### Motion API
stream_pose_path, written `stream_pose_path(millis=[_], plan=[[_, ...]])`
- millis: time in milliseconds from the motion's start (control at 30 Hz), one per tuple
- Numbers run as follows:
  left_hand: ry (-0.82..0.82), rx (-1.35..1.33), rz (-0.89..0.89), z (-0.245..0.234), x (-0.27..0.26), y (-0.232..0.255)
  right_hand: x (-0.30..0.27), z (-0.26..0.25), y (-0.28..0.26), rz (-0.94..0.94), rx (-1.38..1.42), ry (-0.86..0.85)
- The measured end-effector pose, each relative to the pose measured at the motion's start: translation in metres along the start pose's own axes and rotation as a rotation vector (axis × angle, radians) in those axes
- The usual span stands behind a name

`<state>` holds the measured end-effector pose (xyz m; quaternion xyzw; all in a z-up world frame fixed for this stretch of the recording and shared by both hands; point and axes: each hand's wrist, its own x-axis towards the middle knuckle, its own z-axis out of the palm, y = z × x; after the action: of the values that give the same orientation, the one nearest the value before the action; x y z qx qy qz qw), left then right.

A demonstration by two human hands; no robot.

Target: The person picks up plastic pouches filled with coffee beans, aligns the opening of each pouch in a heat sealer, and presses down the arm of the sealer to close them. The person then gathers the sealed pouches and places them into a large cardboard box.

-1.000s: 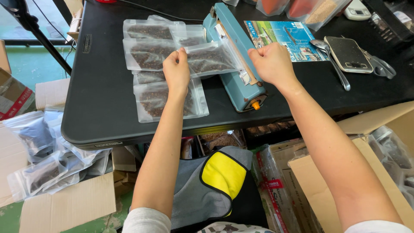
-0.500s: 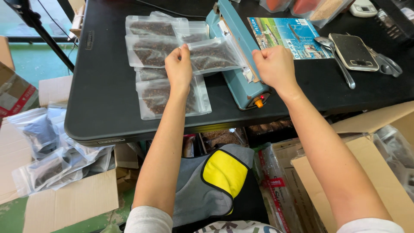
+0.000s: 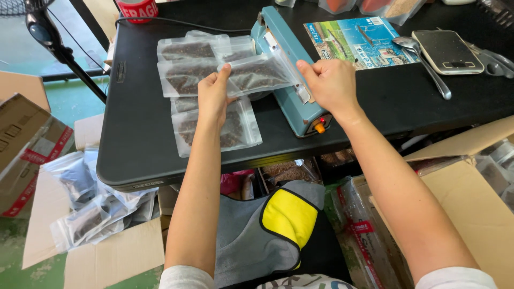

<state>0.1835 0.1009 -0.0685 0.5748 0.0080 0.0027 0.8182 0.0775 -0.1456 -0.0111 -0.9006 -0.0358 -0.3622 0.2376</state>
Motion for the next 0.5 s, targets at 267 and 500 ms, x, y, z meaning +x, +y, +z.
stream_pose_path(millis=[267,500], plan=[[-0.046,-0.012,-0.033,0.004,-0.015,0.022,-0.006,0.008,0.005,-0.07,-0.009,0.157],[-0.01,0.023,0.017,0.011,-0.023,0.032,0.006,0.0,-0.004,0.059,-0.107,-0.022]])
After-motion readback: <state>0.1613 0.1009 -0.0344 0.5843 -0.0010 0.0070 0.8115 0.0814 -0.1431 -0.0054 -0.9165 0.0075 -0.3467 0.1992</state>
